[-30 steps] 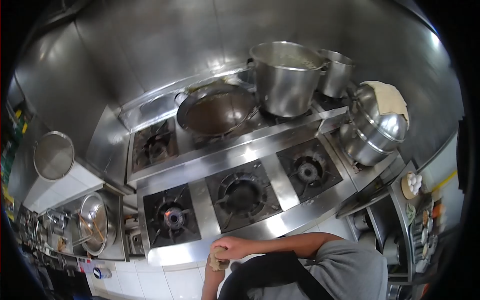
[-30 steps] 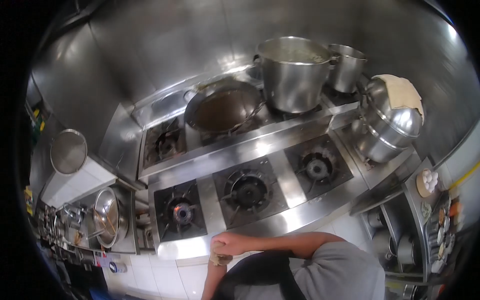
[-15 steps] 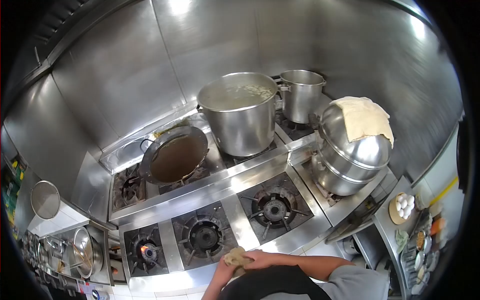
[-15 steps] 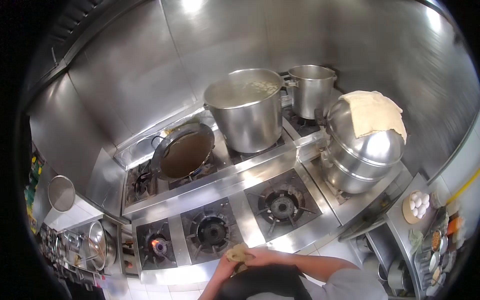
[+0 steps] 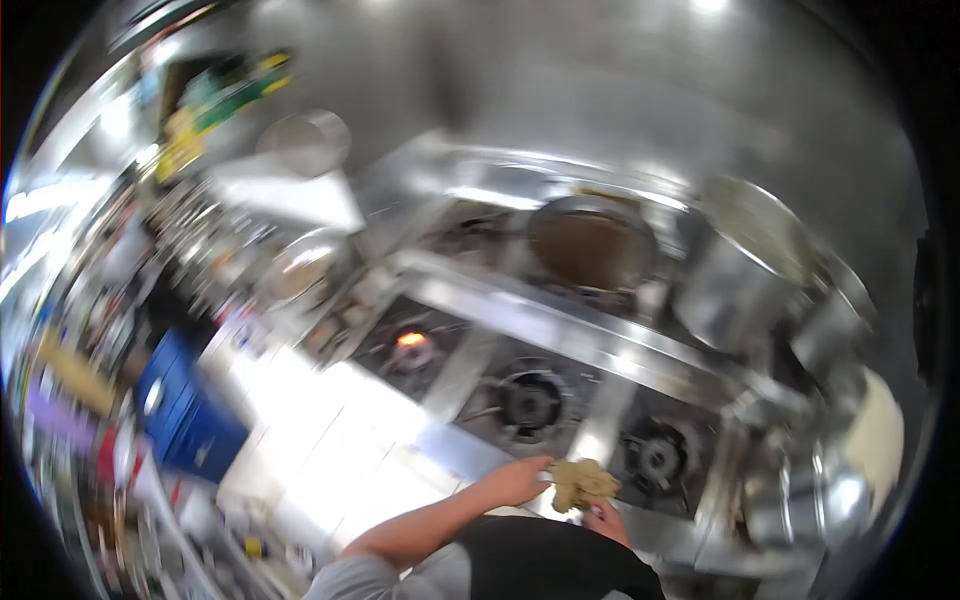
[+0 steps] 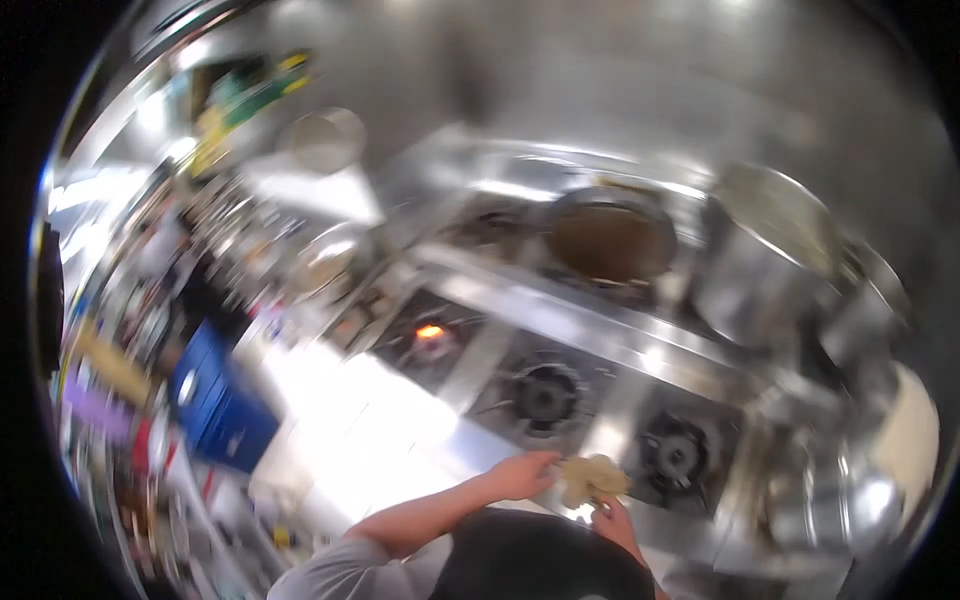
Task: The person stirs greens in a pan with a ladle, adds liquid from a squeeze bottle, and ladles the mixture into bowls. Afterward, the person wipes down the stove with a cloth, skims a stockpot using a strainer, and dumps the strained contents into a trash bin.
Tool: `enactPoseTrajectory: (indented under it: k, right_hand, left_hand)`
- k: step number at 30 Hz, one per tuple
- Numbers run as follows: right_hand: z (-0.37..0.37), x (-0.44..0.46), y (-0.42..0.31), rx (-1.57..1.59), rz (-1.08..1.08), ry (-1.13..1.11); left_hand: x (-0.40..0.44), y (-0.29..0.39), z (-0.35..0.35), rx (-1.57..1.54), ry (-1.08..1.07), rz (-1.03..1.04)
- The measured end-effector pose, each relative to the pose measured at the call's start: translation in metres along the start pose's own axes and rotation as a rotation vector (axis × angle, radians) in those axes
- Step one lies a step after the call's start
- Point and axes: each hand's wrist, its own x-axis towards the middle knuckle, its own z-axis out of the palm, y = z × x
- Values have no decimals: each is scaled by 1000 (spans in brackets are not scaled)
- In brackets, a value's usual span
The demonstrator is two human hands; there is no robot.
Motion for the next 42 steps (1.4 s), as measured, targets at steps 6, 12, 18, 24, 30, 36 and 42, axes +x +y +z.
enactPoseTrajectory:
  k: [6, 12, 18, 24, 30, 36, 42]
  right_hand:
    - [47, 34, -18, -172, -106, -234]
    - [122, 95, -25, -658, -228, -311]
    - [174, 139, 45, -410, -213, -231]
    - [195, 82, 26, -336, 32, 84]
    - [214, 51, 15, -273, 114, 278]
    - [247, -1, -56, -422, -105, 467]
    - [266, -88, -273, -1238, -937, 1133]
  left_hand:
    - [-109, -150, -66, -144, 439, -418]
    - [-181, -150, -343, -24, 1166, -285]
    - [-115, -128, -625, 403, 1521, -37]
    - [-18, -127, -728, -363, 1110, -239]
    - [12, -28, -717, 291, 1415, 128]
    - [-8, 59, -667, 420, 1281, 299]
    - [-13, -7, -449, 1061, 646, 896]
